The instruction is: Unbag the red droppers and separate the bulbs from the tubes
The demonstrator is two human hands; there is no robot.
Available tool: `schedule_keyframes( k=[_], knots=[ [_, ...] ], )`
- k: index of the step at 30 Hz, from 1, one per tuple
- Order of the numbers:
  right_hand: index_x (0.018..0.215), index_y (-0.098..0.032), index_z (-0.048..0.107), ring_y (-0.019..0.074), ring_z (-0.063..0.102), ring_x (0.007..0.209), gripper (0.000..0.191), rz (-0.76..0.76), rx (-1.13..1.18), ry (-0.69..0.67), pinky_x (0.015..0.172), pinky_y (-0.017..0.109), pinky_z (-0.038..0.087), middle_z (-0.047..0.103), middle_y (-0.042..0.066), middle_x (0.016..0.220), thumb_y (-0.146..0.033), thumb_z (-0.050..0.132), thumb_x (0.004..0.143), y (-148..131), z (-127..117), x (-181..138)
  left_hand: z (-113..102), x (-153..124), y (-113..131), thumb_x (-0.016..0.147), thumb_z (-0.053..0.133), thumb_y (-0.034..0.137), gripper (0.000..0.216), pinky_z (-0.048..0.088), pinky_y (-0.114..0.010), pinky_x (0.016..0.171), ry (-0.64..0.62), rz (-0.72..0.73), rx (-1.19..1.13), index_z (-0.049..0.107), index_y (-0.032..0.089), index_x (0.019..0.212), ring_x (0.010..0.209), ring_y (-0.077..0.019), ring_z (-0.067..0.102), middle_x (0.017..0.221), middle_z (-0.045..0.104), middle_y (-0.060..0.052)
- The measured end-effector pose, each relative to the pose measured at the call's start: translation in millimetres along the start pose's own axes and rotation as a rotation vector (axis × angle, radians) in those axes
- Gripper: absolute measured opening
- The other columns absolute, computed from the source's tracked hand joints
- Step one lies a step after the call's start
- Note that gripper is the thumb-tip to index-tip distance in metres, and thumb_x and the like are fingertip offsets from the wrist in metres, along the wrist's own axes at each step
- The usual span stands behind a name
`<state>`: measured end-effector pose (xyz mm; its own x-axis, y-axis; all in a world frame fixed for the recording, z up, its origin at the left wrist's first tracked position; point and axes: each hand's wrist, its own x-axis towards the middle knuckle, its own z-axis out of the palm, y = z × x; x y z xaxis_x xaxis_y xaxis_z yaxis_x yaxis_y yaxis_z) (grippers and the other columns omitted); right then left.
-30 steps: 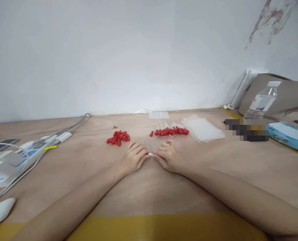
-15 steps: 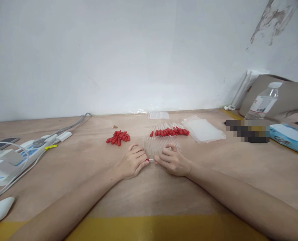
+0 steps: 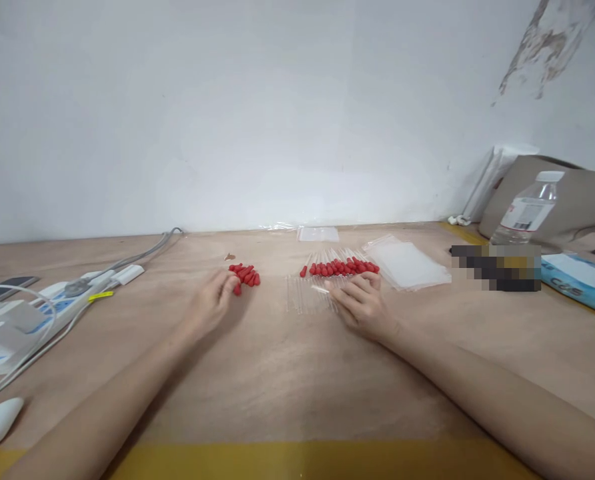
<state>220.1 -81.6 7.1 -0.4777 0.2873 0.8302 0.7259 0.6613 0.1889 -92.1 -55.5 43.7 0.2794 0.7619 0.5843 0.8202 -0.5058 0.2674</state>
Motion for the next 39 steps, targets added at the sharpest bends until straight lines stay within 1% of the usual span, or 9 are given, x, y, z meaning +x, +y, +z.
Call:
schedule_keyframes(
  k=[1, 3, 8, 14, 17, 23, 27, 33, 39],
  knots=[
    [0.108, -0.017, 0.056, 0.0137, 0.046, 0.069, 0.027, 0.079, 0.004, -0.012, 0.077, 0.034, 0.028, 0.057, 0.001, 0.067, -0.015, 0.045, 0.084, 0, 3, 1, -6, 5, -11, 0.087, 0.032, 0.033, 0.03, 0.043, -0.029, 0.07, 0.09, -0.076, 0.028, 0.057, 0.017, 0.085, 0.077, -0.017, 0.051, 0.079, 0.053, -0.004],
    [0.108, -0.016, 0.056, 0.0148, 0.047, 0.072, 0.027, 0.202, 0.042, -0.066, 0.077, 0.034, 0.027, 0.058, 0.003, 0.072, -0.016, 0.043, 0.084, -3, 11, 6, -13, 13, -31, 0.083, 0.037, 0.032, 0.03, 0.043, -0.03, 0.075, 0.153, -0.172, 0.089, 0.06, 0.016, 0.092, 0.085, -0.0193, 0.051, 0.083, 0.052, -0.006],
    [0.094, -0.016, 0.056, 0.0154, 0.052, 0.075, 0.02, 0.383, 0.173, -0.194, 0.076, 0.032, 0.025, 0.062, 0.004, 0.078, -0.014, 0.042, 0.08, -18, 29, 30, -4, 17, -61, 0.076, 0.042, 0.031, 0.032, 0.045, -0.031, 0.07, 0.133, -0.382, 0.054, 0.061, 0.016, 0.097, 0.079, -0.0194, 0.054, 0.079, 0.055, -0.005],
    [0.076, -0.015, 0.054, 0.0165, 0.052, 0.074, 0.01, 0.283, 0.074, -0.269, 0.079, 0.034, 0.021, 0.063, 0.004, 0.072, -0.015, 0.044, 0.079, -30, 53, 54, 15, 17, -68, 0.07, 0.053, 0.037, 0.028, 0.045, -0.025, 0.057, 0.168, -0.484, -0.14, 0.056, 0.017, 0.09, 0.062, -0.0145, 0.054, 0.07, 0.056, 0.0],
    [0.075, -0.015, 0.054, 0.0174, 0.051, 0.074, 0.011, 0.199, 0.002, -0.282, 0.08, 0.036, 0.021, 0.062, 0.006, 0.073, -0.014, 0.043, 0.079, -35, 65, 56, 19, 19, -70, 0.068, 0.056, 0.041, 0.028, 0.046, -0.025, 0.059, 0.175, -0.492, -0.22, 0.056, 0.016, 0.082, 0.064, -0.0145, 0.055, 0.069, 0.057, -0.001],
    [0.078, -0.013, 0.057, 0.0188, 0.05, 0.077, 0.013, 0.161, -0.051, -0.36, 0.08, 0.039, 0.021, 0.062, 0.009, 0.077, -0.011, 0.043, 0.077, -41, 80, 55, 23, 15, -74, 0.066, 0.059, 0.047, 0.037, 0.044, -0.023, 0.054, 0.155, -0.495, -0.22, 0.06, 0.016, 0.084, 0.059, -0.0134, 0.054, 0.069, 0.06, -0.002],
    [0.077, -0.012, 0.06, 0.0203, 0.05, 0.082, 0.019, 0.171, -0.023, -0.396, 0.08, 0.04, 0.021, 0.062, 0.01, 0.08, -0.02, 0.044, 0.081, -49, 79, 56, 20, 14, -76, 0.072, 0.05, 0.049, 0.037, 0.045, -0.024, 0.06, 0.155, -0.513, -0.209, 0.062, 0.016, 0.084, 0.065, -0.0162, 0.058, 0.074, 0.065, -0.003],
    [0.073, -0.012, 0.063, 0.021, 0.05, 0.083, 0.041, 0.216, 0.037, -0.42, 0.082, 0.04, 0.022, 0.061, 0.01, 0.078, -0.048, 0.047, 0.08, -57, 70, 56, 20, 15, -81, 0.072, 0.046, 0.049, 0.036, 0.046, -0.026, 0.068, 0.158, -0.537, -0.208, 0.062, 0.018, 0.082, 0.073, -0.0192, 0.061, 0.077, 0.066, -0.002],
    [0.072, -0.013, 0.061, 0.0187, 0.049, 0.079, 0.038, 0.185, 0.051, -0.355, 0.083, 0.039, 0.021, 0.06, 0.008, 0.076, -0.047, 0.047, 0.08, -54, 54, 46, 25, 12, -93, 0.07, 0.048, 0.052, 0.04, 0.047, -0.027, 0.068, 0.162, -0.564, -0.254, 0.061, 0.017, 0.085, 0.073, -0.0192, 0.06, 0.077, 0.065, -0.003]
  ],
)
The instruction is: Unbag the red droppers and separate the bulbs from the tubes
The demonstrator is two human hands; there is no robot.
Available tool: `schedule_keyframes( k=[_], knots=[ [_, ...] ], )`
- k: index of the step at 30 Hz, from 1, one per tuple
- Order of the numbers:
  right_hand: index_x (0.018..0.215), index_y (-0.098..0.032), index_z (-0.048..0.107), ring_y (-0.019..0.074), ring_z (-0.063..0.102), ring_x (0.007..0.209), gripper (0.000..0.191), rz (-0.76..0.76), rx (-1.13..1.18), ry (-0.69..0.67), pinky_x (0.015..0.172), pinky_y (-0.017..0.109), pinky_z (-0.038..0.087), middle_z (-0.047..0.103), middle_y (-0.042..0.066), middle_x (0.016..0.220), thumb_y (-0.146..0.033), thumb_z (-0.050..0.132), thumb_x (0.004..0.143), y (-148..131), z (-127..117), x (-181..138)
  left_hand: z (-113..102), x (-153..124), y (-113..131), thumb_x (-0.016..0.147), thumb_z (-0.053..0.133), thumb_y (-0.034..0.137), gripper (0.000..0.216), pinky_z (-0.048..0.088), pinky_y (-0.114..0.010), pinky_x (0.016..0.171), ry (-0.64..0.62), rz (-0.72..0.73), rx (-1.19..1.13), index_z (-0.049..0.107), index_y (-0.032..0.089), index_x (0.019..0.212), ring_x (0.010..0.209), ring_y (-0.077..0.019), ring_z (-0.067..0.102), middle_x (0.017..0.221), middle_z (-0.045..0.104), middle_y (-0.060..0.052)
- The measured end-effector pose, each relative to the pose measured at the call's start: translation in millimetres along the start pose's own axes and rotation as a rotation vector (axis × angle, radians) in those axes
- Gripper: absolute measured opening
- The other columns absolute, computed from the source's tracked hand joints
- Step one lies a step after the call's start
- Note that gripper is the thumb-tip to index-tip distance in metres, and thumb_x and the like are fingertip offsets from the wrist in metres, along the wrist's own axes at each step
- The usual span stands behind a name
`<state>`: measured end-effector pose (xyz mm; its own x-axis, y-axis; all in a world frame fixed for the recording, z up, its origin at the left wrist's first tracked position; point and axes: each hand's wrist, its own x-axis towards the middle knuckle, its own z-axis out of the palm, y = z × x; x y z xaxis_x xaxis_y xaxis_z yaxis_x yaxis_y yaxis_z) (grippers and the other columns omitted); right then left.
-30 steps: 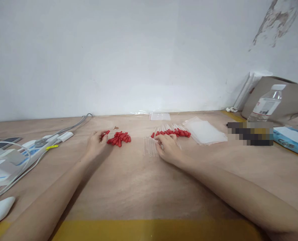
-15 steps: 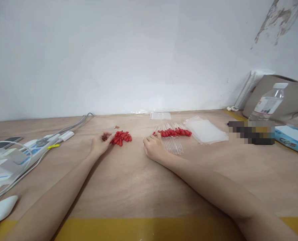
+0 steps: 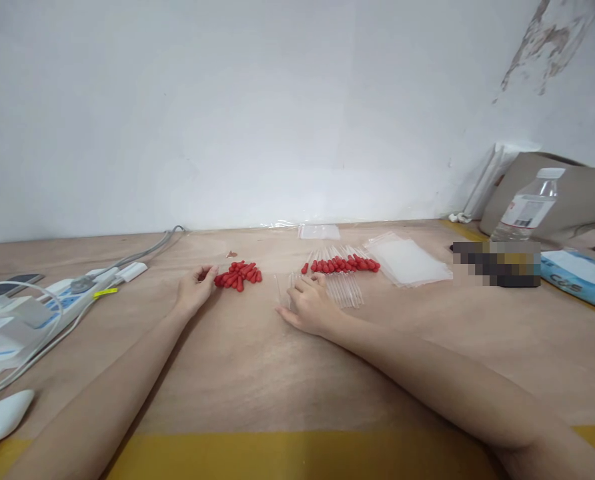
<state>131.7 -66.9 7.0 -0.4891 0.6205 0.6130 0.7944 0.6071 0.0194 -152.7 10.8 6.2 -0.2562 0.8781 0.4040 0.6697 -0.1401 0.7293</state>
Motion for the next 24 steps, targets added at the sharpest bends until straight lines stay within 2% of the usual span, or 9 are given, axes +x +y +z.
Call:
schedule_keyframes(
  k=[6, 8, 11, 13, 15, 16, 17, 20, 24],
  knots=[
    [0.066, -0.013, 0.058, 0.0164, 0.047, 0.073, 0.031, -0.03, -0.022, 0.061, 0.079, 0.037, 0.023, 0.058, 0.006, 0.071, -0.04, 0.05, 0.08, 16, -14, -19, -3, 1, 1, 0.071, 0.048, 0.048, 0.036, 0.047, -0.029, 0.067, 0.007, -0.032, 0.022, 0.061, 0.017, 0.086, 0.073, -0.0202, 0.059, 0.078, 0.064, -0.004],
    [0.065, -0.014, 0.058, 0.016, 0.047, 0.072, 0.03, -0.03, -0.035, 0.081, 0.079, 0.036, 0.023, 0.058, 0.006, 0.069, -0.039, 0.05, 0.08, 24, -20, -25, -4, -5, 11, 0.073, 0.048, 0.046, 0.034, 0.047, -0.03, 0.071, 0.085, 0.04, 0.075, 0.061, 0.018, 0.086, 0.08, -0.0208, 0.058, 0.085, 0.063, -0.005],
    [0.066, -0.014, 0.058, 0.0155, 0.047, 0.07, 0.027, -0.037, -0.047, 0.121, 0.079, 0.036, 0.023, 0.057, 0.004, 0.065, -0.036, 0.05, 0.08, 35, -27, -33, 0, -22, 40, 0.079, 0.046, 0.043, 0.03, 0.044, -0.033, 0.078, 0.172, 0.26, 0.16, 0.06, 0.019, 0.09, 0.09, -0.0213, 0.054, 0.093, 0.06, -0.006],
    [0.067, -0.015, 0.059, 0.0147, 0.047, 0.069, 0.025, -0.043, -0.046, 0.142, 0.079, 0.035, 0.023, 0.056, 0.004, 0.064, -0.033, 0.05, 0.08, 42, -28, -38, 12, -33, 64, 0.082, 0.044, 0.039, 0.027, 0.043, -0.033, 0.081, -0.013, 0.429, 0.15, 0.06, 0.019, 0.091, 0.091, -0.0192, 0.054, 0.096, 0.059, -0.005],
    [0.067, -0.015, 0.059, 0.0138, 0.047, 0.067, 0.023, -0.033, -0.038, 0.163, 0.079, 0.035, 0.023, 0.056, 0.003, 0.063, -0.031, 0.049, 0.081, 47, -27, -43, 32, -38, 87, 0.08, 0.048, 0.038, 0.024, 0.042, -0.033, 0.082, -0.201, 0.568, 0.208, 0.061, 0.018, 0.083, 0.087, -0.0183, 0.054, 0.089, 0.058, -0.005],
    [0.067, -0.016, 0.059, 0.0135, 0.047, 0.067, 0.023, -0.023, -0.032, 0.175, 0.079, 0.035, 0.023, 0.056, 0.002, 0.063, -0.03, 0.048, 0.081, 49, -26, -45, 44, -38, 98, 0.079, 0.05, 0.037, 0.022, 0.041, -0.035, 0.083, -0.245, 0.602, 0.258, 0.061, 0.018, 0.08, 0.087, -0.0191, 0.054, 0.086, 0.058, -0.005],
    [0.068, -0.016, 0.06, 0.0132, 0.048, 0.067, 0.023, -0.01, -0.025, 0.185, 0.08, 0.034, 0.023, 0.056, 0.002, 0.064, -0.03, 0.048, 0.082, 51, -25, -48, 57, -37, 107, 0.078, 0.05, 0.036, 0.021, 0.041, -0.035, 0.083, -0.273, 0.591, 0.31, 0.061, 0.018, 0.08, 0.089, -0.0204, 0.053, 0.086, 0.058, -0.005],
    [0.069, -0.017, 0.061, 0.0128, 0.047, 0.066, 0.023, 0.015, -0.005, 0.206, 0.08, 0.034, 0.023, 0.056, 0.002, 0.064, -0.029, 0.047, 0.083, 53, -21, -53, 93, -26, 131, 0.076, 0.051, 0.037, 0.023, 0.041, -0.034, 0.082, -0.359, 0.427, 0.449, 0.063, 0.019, 0.083, 0.094, -0.0224, 0.053, 0.088, 0.06, -0.007],
    [0.069, -0.017, 0.061, 0.0126, 0.047, 0.066, 0.021, 0.027, 0.006, 0.218, 0.08, 0.034, 0.022, 0.055, 0.001, 0.063, -0.028, 0.047, 0.082, 54, -19, -55, 121, -17, 149, 0.069, 0.055, 0.044, 0.028, 0.042, -0.034, 0.078, -0.397, 0.322, 0.508, 0.066, 0.019, 0.07, 0.091, -0.026, 0.056, 0.087, 0.064, -0.01]
  ],
)
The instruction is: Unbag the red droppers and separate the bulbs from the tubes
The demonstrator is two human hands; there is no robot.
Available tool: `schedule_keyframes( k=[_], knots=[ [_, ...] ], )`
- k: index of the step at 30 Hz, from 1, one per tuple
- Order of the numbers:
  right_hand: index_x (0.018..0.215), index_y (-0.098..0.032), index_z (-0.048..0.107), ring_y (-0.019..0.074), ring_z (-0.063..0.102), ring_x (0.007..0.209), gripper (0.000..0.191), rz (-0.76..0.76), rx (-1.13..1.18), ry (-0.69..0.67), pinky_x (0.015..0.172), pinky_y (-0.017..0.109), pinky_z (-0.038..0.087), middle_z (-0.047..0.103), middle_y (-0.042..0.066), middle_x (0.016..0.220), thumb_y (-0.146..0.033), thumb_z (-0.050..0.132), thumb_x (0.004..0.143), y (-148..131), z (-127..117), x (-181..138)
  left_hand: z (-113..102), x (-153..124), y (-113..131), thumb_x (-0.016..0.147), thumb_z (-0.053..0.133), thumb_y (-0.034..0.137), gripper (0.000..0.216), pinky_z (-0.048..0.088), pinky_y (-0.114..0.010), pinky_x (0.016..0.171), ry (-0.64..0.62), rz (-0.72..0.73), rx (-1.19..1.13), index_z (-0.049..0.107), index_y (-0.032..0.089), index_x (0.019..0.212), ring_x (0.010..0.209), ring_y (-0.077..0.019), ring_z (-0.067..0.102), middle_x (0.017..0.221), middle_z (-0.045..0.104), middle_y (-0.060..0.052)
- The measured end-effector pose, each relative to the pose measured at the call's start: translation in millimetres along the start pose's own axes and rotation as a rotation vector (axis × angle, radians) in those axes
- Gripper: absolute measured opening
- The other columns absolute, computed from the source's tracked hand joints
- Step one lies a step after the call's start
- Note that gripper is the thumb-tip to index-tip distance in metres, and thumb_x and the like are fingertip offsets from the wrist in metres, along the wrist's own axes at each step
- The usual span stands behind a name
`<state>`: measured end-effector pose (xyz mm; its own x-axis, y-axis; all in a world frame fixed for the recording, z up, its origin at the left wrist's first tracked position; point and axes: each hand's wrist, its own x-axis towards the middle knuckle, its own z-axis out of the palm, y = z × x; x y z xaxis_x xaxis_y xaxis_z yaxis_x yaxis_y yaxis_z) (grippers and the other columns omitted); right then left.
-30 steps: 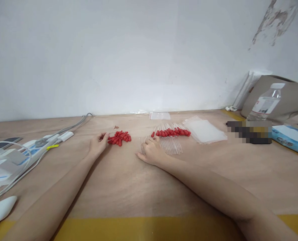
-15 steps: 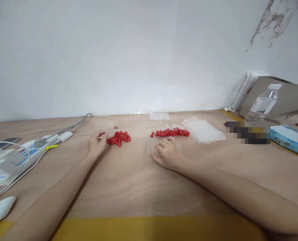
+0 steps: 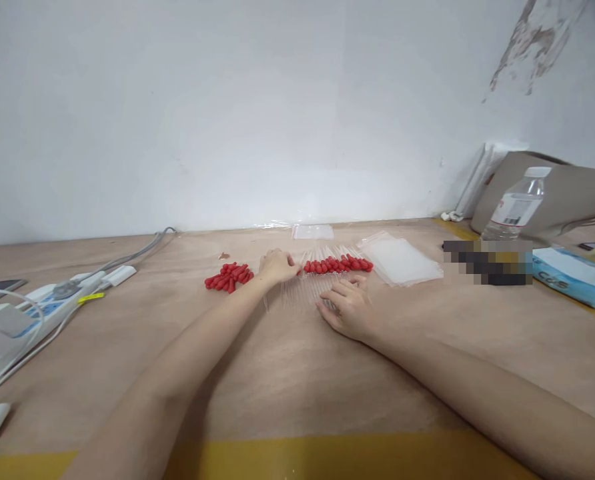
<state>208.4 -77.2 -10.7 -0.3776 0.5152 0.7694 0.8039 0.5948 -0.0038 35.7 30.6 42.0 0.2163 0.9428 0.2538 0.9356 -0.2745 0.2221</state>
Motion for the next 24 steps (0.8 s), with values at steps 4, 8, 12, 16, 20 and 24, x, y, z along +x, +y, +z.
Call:
schedule_keyframes(
  k=[4, 8, 12, 16, 20, 24],
  knots=[
    [0.071, -0.018, 0.061, 0.0128, 0.046, 0.066, 0.021, 0.002, -0.002, -0.005, 0.079, 0.034, 0.022, 0.055, 0.001, 0.063, -0.027, 0.047, 0.082, -1, 1, 1, 5, 7, 5, 0.066, 0.057, 0.041, 0.025, 0.042, -0.036, 0.074, -0.066, -0.075, 0.022, 0.066, 0.017, 0.064, 0.087, -0.0292, 0.058, 0.077, 0.065, -0.012],
    [0.069, -0.017, 0.061, 0.0127, 0.045, 0.065, 0.021, 0.005, -0.004, -0.016, 0.078, 0.034, 0.023, 0.055, 0.001, 0.062, -0.027, 0.046, 0.082, -3, 0, 2, 2, 10, 0, 0.071, 0.052, 0.039, 0.027, 0.042, -0.034, 0.067, -0.073, -0.105, 0.014, 0.063, 0.016, 0.064, 0.08, -0.0282, 0.06, 0.072, 0.065, -0.013],
    [0.079, -0.018, 0.062, 0.0147, 0.049, 0.072, 0.016, 0.05, -0.002, 0.028, 0.078, 0.035, 0.025, 0.058, 0.003, 0.072, -0.026, 0.048, 0.081, -4, -4, 3, -17, -7, -9, 0.079, 0.044, 0.031, 0.021, 0.041, -0.033, 0.069, 0.021, -0.053, -0.008, 0.058, 0.015, 0.08, 0.08, -0.0236, 0.059, 0.079, 0.064, -0.01],
    [0.111, -0.015, 0.055, 0.022, 0.05, 0.098, 0.034, 0.097, -0.008, 0.101, 0.084, 0.037, 0.029, 0.056, 0.012, 0.106, -0.028, 0.049, 0.08, -7, -8, 8, -33, -53, -30, 0.081, 0.043, 0.026, 0.012, 0.038, -0.033, 0.074, 0.224, 0.275, -0.039, 0.051, 0.017, 0.082, 0.079, -0.0194, 0.056, 0.079, 0.061, -0.004],
    [0.125, -0.013, 0.044, 0.0251, 0.042, 0.114, 0.048, 0.031, 0.01, 0.046, 0.094, 0.041, 0.027, 0.049, 0.014, 0.123, -0.036, 0.047, 0.082, -13, -10, 13, -25, -102, -52, 0.083, 0.046, 0.021, 0.005, 0.038, -0.033, 0.077, 0.374, 0.572, -0.09, 0.049, 0.018, 0.081, 0.079, -0.0165, 0.055, 0.08, 0.06, -0.003],
    [0.113, -0.018, 0.054, 0.0207, 0.049, 0.105, 0.035, -0.081, 0.096, -0.038, 0.099, 0.043, 0.018, 0.063, 0.008, 0.103, -0.038, 0.047, 0.085, -18, -7, 13, -10, -123, -56, 0.081, 0.049, 0.016, 0.007, 0.043, -0.028, 0.074, 0.409, 0.671, -0.217, 0.05, 0.019, 0.088, 0.081, -0.0145, 0.056, 0.085, 0.06, -0.004]
  ],
)
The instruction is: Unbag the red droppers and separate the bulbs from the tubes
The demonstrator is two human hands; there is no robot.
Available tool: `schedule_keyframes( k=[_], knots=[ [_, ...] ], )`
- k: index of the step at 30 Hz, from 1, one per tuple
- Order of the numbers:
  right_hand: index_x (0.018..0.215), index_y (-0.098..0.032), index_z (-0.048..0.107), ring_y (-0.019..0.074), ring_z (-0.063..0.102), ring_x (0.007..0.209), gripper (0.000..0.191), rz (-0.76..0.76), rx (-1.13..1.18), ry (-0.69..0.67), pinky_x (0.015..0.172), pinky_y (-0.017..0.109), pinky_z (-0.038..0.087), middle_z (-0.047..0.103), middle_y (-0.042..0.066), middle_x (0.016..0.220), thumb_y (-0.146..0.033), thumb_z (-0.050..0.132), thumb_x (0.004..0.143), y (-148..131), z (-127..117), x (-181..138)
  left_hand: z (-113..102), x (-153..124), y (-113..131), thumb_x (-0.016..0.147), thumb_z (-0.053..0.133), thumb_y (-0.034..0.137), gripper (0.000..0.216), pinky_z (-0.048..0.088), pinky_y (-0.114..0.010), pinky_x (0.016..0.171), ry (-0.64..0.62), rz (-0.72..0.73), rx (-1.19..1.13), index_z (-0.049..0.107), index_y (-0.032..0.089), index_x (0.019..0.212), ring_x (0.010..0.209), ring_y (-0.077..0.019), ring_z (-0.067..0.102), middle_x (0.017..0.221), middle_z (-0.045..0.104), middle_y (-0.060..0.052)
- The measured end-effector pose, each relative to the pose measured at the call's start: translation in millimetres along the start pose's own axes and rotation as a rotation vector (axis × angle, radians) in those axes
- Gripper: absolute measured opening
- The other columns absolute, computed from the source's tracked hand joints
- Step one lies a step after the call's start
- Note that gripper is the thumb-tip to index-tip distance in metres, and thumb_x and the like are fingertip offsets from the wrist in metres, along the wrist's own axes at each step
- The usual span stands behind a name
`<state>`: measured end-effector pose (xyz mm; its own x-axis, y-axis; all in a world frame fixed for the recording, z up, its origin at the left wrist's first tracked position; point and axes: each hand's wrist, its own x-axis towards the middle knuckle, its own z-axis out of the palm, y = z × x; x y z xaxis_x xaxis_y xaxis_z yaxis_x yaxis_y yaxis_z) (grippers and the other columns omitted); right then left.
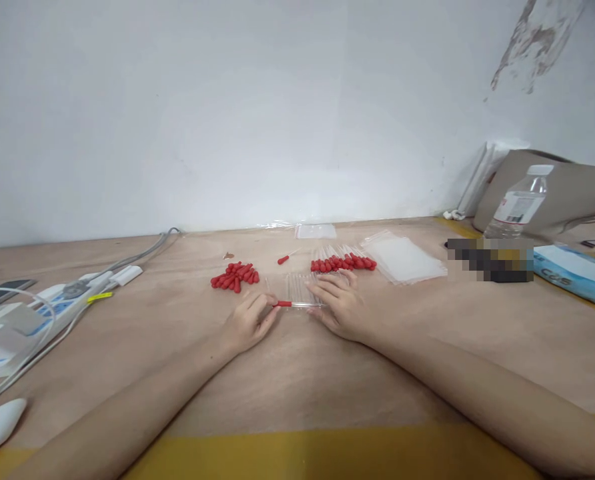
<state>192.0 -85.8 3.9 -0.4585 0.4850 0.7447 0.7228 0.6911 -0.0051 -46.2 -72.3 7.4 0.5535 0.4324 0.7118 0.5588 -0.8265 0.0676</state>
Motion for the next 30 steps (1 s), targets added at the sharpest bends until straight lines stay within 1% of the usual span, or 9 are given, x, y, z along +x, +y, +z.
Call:
schedule_keyframes(
  k=[3, 6, 8, 10, 14, 19, 24, 27, 30],
  knots=[
    [0.102, -0.02, 0.06, 0.0161, 0.054, 0.088, 0.025, -0.045, 0.047, -0.025, 0.097, 0.042, 0.018, 0.066, 0.003, 0.08, -0.033, 0.045, 0.088, -2, 4, -2, 5, 2, 6, 0.081, 0.05, 0.015, 0.009, 0.044, -0.026, 0.073, 0.026, 0.005, -0.046, 0.051, 0.019, 0.09, 0.081, -0.0137, 0.056, 0.085, 0.06, -0.004],
    [0.097, -0.019, 0.062, 0.0137, 0.053, 0.076, 0.023, -0.034, 0.092, -0.058, 0.091, 0.038, 0.024, 0.063, 0.001, 0.068, -0.029, 0.042, 0.089, -3, 5, -3, 6, 10, 12, 0.081, 0.052, 0.019, 0.017, 0.043, -0.03, 0.077, 0.009, 0.041, 0.003, 0.052, 0.018, 0.098, 0.085, -0.016, 0.056, 0.089, 0.061, -0.006],
    [0.095, -0.018, 0.062, 0.0134, 0.051, 0.074, 0.023, -0.034, 0.126, -0.075, 0.088, 0.037, 0.026, 0.062, 0.001, 0.068, -0.027, 0.042, 0.089, -5, 6, -2, 7, 15, 14, 0.08, 0.055, 0.025, 0.025, 0.039, -0.036, 0.083, -0.021, 0.079, 0.072, 0.053, 0.019, 0.105, 0.092, -0.019, 0.054, 0.097, 0.062, -0.007],
    [0.094, -0.018, 0.062, 0.0131, 0.051, 0.073, 0.023, -0.043, 0.156, -0.079, 0.087, 0.036, 0.026, 0.061, 0.001, 0.067, -0.026, 0.041, 0.089, -6, 7, -2, 9, 18, 16, 0.081, 0.055, 0.029, 0.021, 0.036, -0.038, 0.085, -0.045, 0.119, 0.126, 0.057, 0.021, 0.1, 0.096, -0.0205, 0.053, 0.101, 0.062, -0.006],
    [0.086, -0.017, 0.061, 0.0108, 0.053, 0.07, 0.022, -0.091, 0.199, -0.029, 0.09, 0.037, 0.024, 0.061, 0.0, 0.066, -0.024, 0.041, 0.089, -6, 10, -3, 11, 19, 17, 0.084, 0.05, 0.026, 0.011, 0.03, -0.04, 0.09, -0.073, 0.154, 0.168, 0.059, 0.019, 0.083, 0.093, -0.0177, 0.054, 0.091, 0.065, -0.002],
    [0.085, -0.016, 0.059, 0.0088, 0.055, 0.069, 0.018, -0.197, 0.136, -0.002, 0.092, 0.037, 0.025, 0.063, 0.0, 0.071, -0.019, 0.042, 0.088, -7, 6, -4, 6, 19, 21, 0.086, 0.045, 0.026, 0.016, 0.022, -0.043, 0.096, -0.166, 0.16, 0.162, 0.056, 0.018, 0.077, 0.09, -0.0164, 0.054, 0.082, 0.065, 0.001],
    [0.09, -0.017, 0.058, 0.0092, 0.055, 0.07, 0.018, -0.268, 0.051, 0.011, 0.093, 0.036, 0.026, 0.062, 0.0, 0.068, -0.014, 0.04, 0.087, 1, -1, -12, -2, 13, 20, 0.088, 0.039, 0.025, 0.022, 0.025, -0.042, 0.094, -0.246, 0.136, 0.15, 0.054, 0.018, 0.074, 0.088, -0.0172, 0.053, 0.077, 0.062, -0.001],
    [0.095, -0.018, 0.059, 0.0106, 0.053, 0.066, 0.02, -0.133, 0.02, 0.054, 0.088, 0.034, 0.031, 0.06, 0.0, 0.066, -0.014, 0.041, 0.086, 17, -6, -19, -13, 6, 8, 0.089, 0.033, 0.027, 0.028, 0.037, -0.035, 0.077, -0.289, 0.006, 0.155, 0.053, 0.016, 0.071, 0.073, -0.016, 0.051, 0.071, 0.057, -0.003],
    [0.103, -0.017, 0.058, 0.0133, 0.053, 0.069, 0.024, 0.066, -0.009, 0.105, 0.078, 0.032, 0.034, 0.061, 0.003, 0.072, -0.016, 0.043, 0.085, 28, -6, -22, -29, 5, -16, 0.09, 0.026, 0.03, 0.035, 0.039, -0.029, 0.062, -0.218, -0.291, 0.095, 0.05, 0.017, 0.069, 0.063, -0.0148, 0.048, 0.067, 0.053, -0.003]
  ],
)
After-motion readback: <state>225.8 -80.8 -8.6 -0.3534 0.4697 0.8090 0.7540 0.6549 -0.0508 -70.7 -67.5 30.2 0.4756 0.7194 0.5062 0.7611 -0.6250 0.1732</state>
